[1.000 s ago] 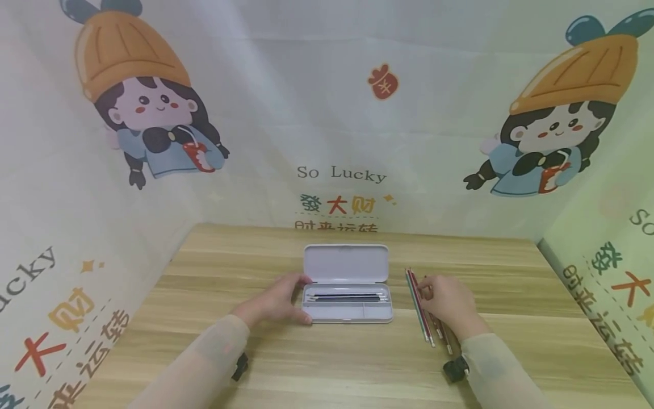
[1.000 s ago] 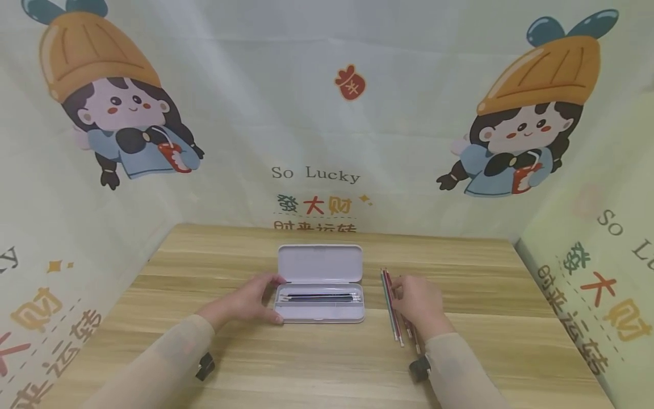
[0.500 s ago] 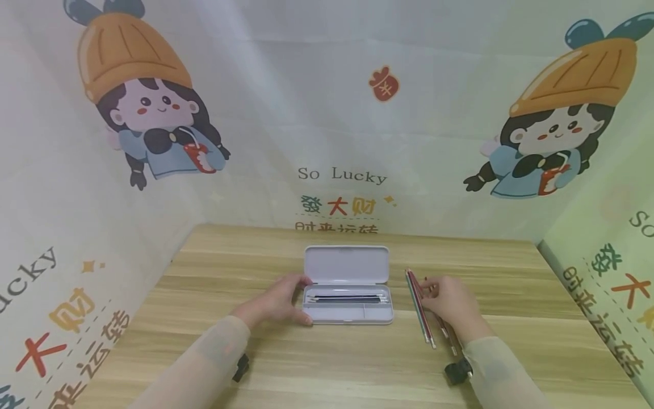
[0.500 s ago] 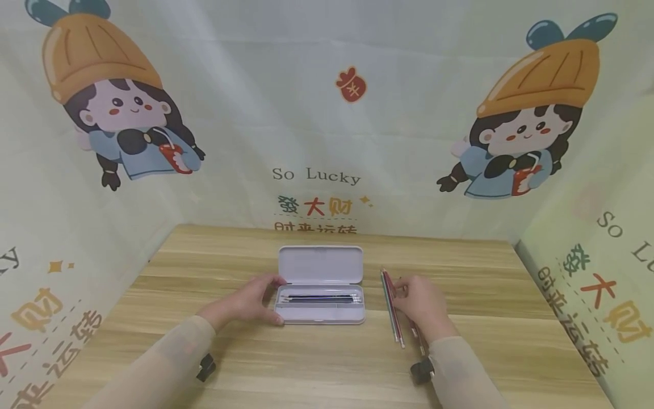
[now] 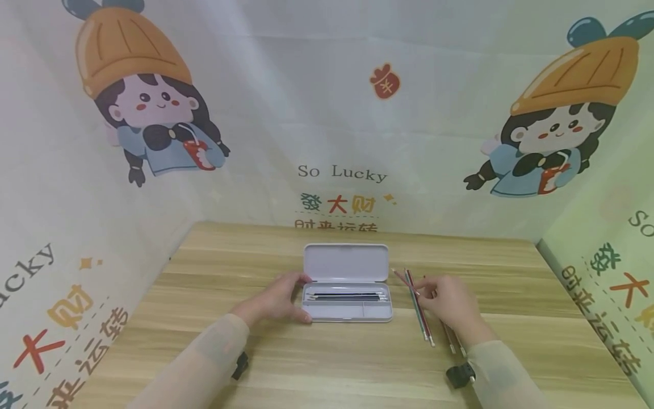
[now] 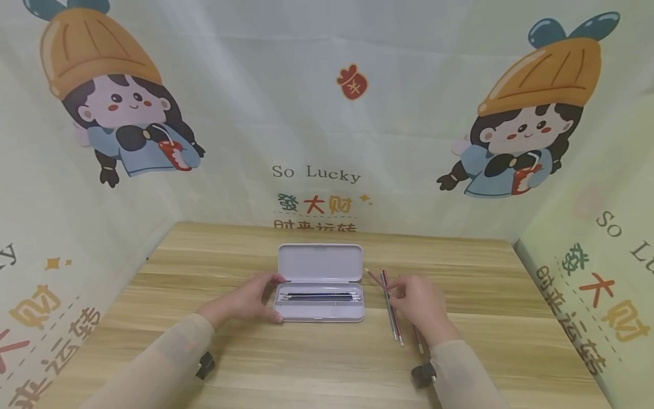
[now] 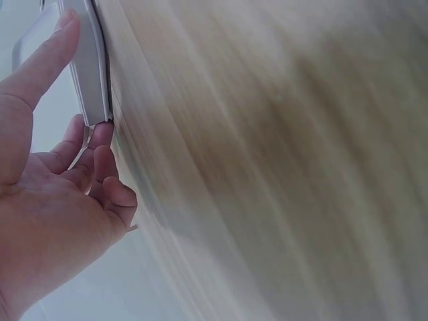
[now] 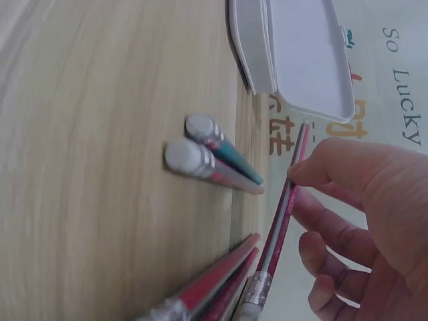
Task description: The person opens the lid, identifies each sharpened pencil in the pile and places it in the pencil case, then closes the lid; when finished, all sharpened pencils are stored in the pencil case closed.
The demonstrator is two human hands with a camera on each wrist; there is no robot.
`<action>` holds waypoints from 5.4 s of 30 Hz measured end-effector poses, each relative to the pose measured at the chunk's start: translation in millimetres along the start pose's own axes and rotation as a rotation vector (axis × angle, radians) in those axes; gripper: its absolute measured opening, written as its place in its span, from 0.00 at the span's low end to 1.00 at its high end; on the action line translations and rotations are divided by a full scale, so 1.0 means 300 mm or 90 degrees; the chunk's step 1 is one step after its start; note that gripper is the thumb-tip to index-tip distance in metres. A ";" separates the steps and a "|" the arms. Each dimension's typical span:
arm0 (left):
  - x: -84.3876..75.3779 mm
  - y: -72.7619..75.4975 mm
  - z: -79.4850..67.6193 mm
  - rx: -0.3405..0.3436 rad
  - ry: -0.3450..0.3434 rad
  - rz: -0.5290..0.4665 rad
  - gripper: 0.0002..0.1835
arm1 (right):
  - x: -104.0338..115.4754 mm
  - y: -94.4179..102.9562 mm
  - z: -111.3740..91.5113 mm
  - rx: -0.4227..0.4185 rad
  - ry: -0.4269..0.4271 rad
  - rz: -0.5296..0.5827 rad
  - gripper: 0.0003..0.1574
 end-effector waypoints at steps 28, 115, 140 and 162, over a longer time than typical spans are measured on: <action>0.014 -0.004 -0.005 -0.002 0.007 -0.012 0.48 | 0.069 0.014 -0.016 -0.009 0.045 -0.025 0.13; 0.003 0.006 -0.007 -0.005 0.013 -0.018 0.47 | 0.212 -0.122 0.041 -0.036 0.236 0.061 0.12; 0.007 -0.002 -0.009 -0.002 0.009 -0.018 0.47 | 0.033 -0.036 -0.004 0.029 0.084 -0.015 0.08; -0.006 0.000 -0.010 0.001 0.003 -0.006 0.47 | 0.045 -0.044 0.022 0.068 0.049 -0.060 0.12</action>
Point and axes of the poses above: each hand's wrist, its own z-axis towards the middle knuckle, its own y-axis out of the back of the hand, x = y × z, the point moved 3 cm from there along z, towards the middle knuckle, and after that the axes turned 6 degrees about -z, right-handed, at the moved point
